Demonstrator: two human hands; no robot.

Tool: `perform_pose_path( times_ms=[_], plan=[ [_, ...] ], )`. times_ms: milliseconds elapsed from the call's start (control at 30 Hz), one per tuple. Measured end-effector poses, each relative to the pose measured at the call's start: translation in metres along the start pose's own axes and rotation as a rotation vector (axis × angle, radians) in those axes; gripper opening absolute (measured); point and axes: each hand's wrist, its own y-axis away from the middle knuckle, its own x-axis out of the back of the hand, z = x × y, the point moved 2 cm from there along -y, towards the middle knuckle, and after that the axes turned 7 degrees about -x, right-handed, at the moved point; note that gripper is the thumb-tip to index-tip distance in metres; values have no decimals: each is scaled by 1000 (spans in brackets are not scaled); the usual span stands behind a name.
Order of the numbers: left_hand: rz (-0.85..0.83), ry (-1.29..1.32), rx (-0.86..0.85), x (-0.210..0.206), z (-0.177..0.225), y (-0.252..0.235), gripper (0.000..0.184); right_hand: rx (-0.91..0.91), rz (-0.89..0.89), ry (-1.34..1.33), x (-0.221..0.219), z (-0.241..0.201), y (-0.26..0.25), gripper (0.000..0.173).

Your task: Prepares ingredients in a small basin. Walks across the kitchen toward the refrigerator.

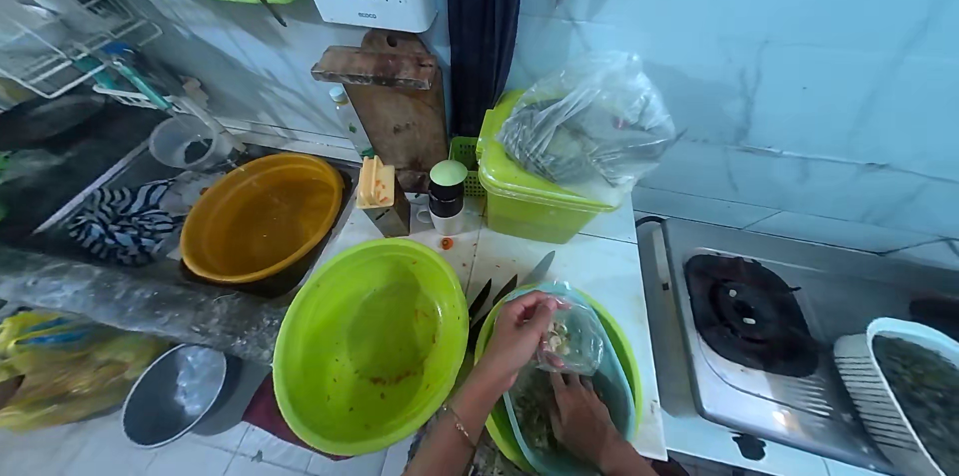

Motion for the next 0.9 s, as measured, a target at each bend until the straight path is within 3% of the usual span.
perform_pose_path(
  times_ms=[133, 333, 467, 667, 800, 900],
  plan=[
    [34, -101, -10, 15, -43, -12, 24, 87, 16, -129, -11, -2, 6, 83],
    [8, -31, -70, 27, -63, -14, 25, 323, -38, -239, -23, -1, 0, 54],
    [-14, 40, -88, 29, -70, -12, 26, 497, -131, -373, -27, 4, -9, 46],
    [45, 86, -139, 34, -73, -8, 27, 361, -211, -418, -16, 1, -18, 40],
    [136, 62, -175, 32, -67, -2, 29, 185, -138, -669, 16, 11, -9, 42],
    [185, 64, -183, 24, -58, 4, 30, 215, -136, -888, 46, 20, 10, 38]
  ],
)
